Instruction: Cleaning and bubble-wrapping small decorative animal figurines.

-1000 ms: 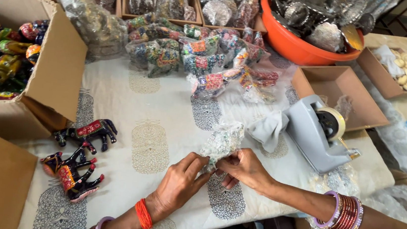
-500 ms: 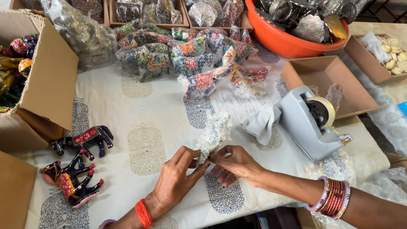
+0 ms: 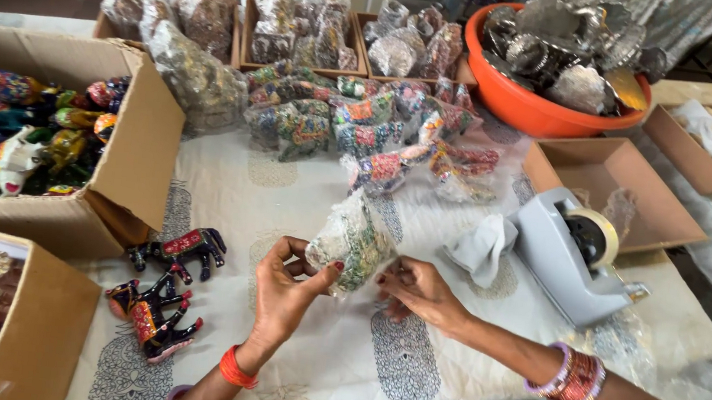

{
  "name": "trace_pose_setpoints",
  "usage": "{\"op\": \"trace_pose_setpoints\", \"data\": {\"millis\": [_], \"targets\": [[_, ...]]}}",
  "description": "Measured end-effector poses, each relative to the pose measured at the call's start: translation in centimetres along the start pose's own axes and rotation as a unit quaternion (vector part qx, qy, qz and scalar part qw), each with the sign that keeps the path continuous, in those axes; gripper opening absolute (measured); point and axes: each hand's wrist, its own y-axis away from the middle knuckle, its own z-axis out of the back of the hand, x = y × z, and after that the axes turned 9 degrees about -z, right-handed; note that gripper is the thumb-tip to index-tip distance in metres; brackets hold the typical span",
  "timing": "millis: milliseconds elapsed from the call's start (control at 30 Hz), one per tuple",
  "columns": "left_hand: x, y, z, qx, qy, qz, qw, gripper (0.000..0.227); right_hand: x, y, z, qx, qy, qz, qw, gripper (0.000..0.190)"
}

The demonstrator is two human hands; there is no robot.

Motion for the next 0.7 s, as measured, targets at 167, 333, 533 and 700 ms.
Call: {"op": "trace_pose_setpoints", "data": {"millis": [167, 333, 533, 700], "targets": [[-1.2, -1.3, 1.3, 0.031, -0.011, 0.015, 0.999, 0.033, -0.3, 0.8, 2.0, -0.063, 0.107, 0.118, 0.985, 0.026], [-2.5, -1.7, 2.0, 0.104, -0.141, -0.011, 0.985, 0.032, 7.6, 4.4, 0.2, -0.121, 0.253, 0.367, 0.887, 0.020], [-2.9, -1.2, 2.1, 0.167, -0.170, -0.098, 0.966, 0.036, 13.2, 4.4, -3.7, -0.091, 0.454, 0.507, 0.727, 0.064], [-1.0, -1.0, 2.7, 0.183, -0.193, -0.176, 0.948, 0.031, 12.2, 2.2, -3.7, -0.039, 0.480, 0.445, 0.755, 0.046]]}}
